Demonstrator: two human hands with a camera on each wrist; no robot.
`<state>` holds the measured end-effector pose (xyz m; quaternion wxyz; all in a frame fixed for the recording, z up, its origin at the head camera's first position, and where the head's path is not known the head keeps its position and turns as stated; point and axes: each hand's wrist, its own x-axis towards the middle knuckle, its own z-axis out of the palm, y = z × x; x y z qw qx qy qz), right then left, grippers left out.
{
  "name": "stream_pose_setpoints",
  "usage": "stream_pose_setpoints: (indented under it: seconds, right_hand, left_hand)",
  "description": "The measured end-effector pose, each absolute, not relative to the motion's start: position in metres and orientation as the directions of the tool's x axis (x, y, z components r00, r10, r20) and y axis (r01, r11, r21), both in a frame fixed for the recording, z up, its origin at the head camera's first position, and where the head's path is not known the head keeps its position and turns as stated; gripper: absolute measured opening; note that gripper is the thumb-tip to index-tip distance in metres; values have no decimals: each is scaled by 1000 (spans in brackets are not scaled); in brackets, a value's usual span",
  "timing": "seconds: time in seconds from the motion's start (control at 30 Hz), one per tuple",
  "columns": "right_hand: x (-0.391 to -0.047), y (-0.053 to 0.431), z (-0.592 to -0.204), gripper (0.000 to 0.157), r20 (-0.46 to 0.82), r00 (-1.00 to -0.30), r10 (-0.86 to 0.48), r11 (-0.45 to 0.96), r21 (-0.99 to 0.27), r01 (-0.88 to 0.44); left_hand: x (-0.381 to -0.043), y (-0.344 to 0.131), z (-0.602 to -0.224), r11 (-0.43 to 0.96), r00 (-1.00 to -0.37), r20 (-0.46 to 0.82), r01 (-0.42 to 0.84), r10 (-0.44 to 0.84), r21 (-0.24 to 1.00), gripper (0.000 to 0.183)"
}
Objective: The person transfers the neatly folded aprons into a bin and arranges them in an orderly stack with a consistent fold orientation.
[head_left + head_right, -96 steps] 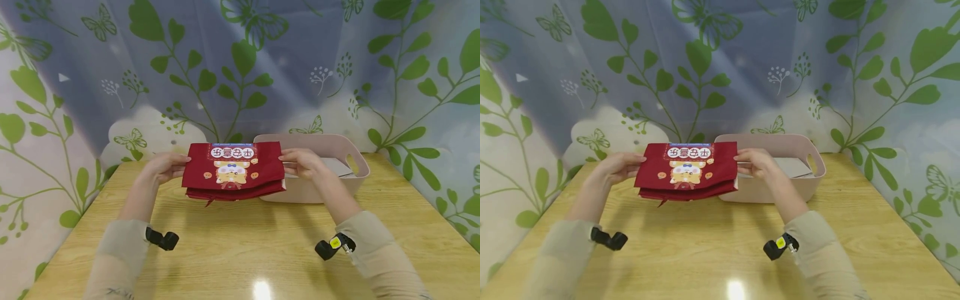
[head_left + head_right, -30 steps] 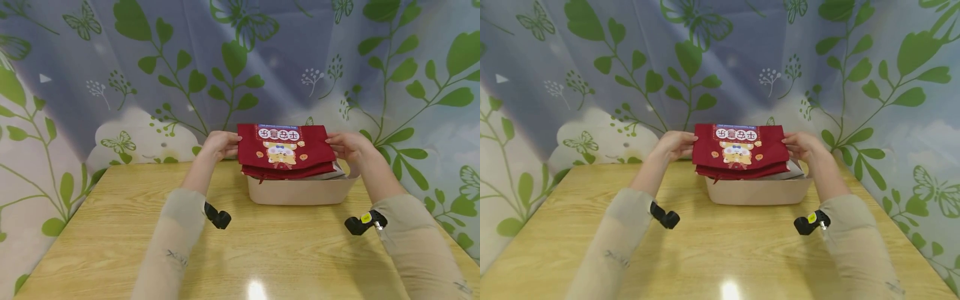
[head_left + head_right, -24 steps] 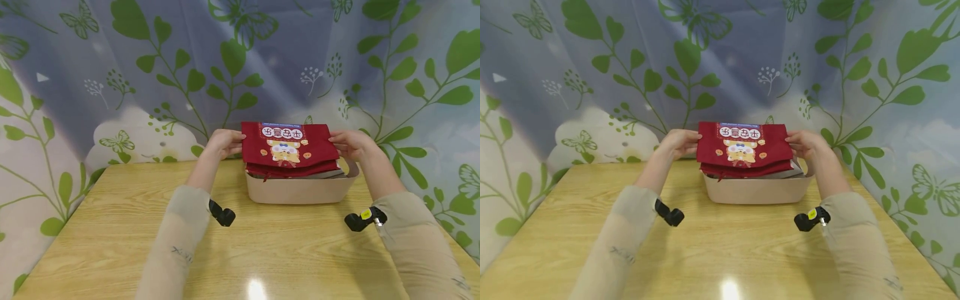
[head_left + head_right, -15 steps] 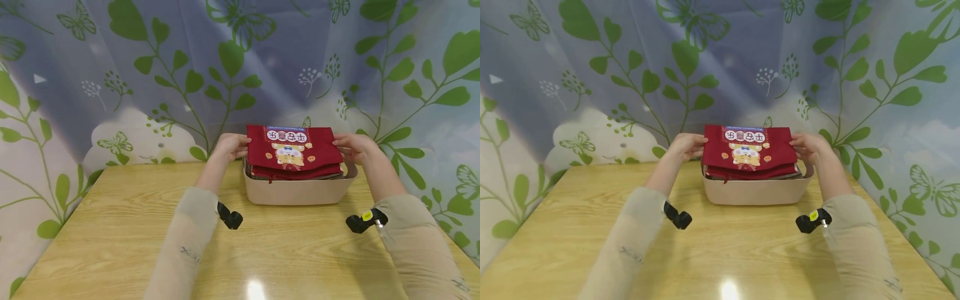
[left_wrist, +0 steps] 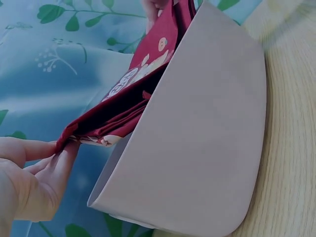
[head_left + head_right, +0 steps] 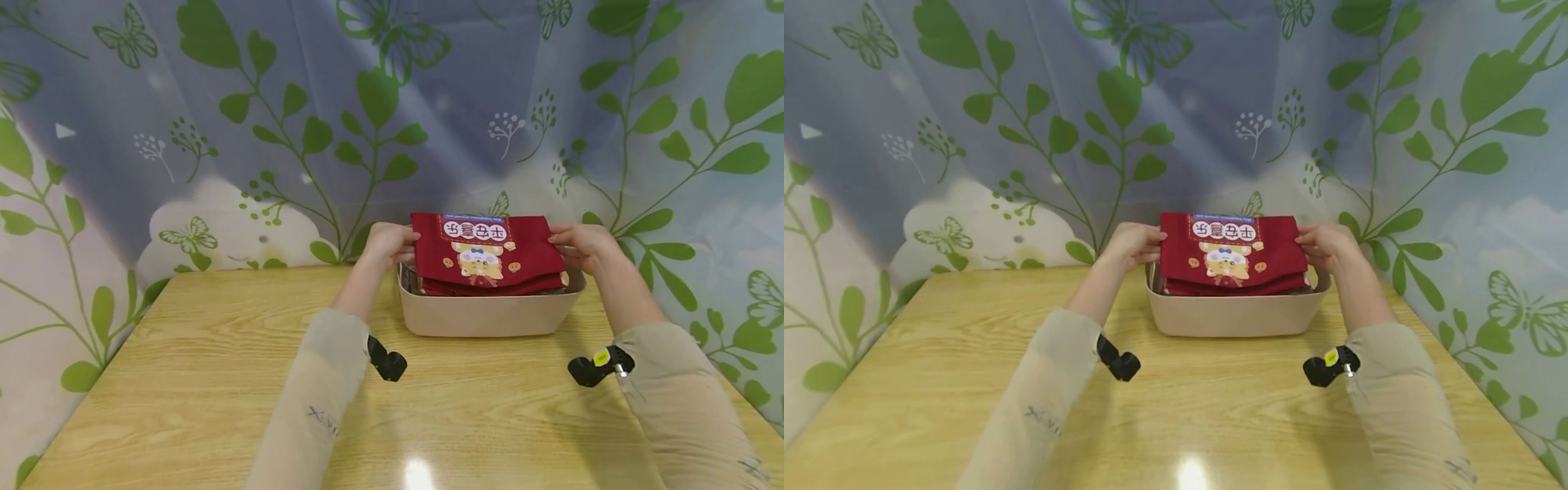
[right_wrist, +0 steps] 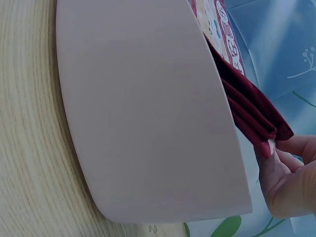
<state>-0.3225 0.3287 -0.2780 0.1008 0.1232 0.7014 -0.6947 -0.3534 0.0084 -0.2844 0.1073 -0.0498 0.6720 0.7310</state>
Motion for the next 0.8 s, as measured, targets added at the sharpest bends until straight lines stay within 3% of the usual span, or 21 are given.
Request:
stream_pose_setpoints:
  seconds: [0.47, 0.67, 0.8]
  right_hand:
    - [-319, 324, -276, 52, -127, -984, 123, 225, -962, 152]
    - [-315, 317, -282, 47, -74, -991, 114, 365, -925, 111]
    - [-311, 313, -287, 43, 41, -996, 84, 547, -837, 12]
  left_hand:
    - [-345, -1, -275, 117, -985, -158, -149, 69, 982, 33]
    - [-342, -9, -273, 189, -989, -114, -95, 93, 977, 30]
    - [-340, -15, -278, 396, -997, -6, 25, 76, 918, 26]
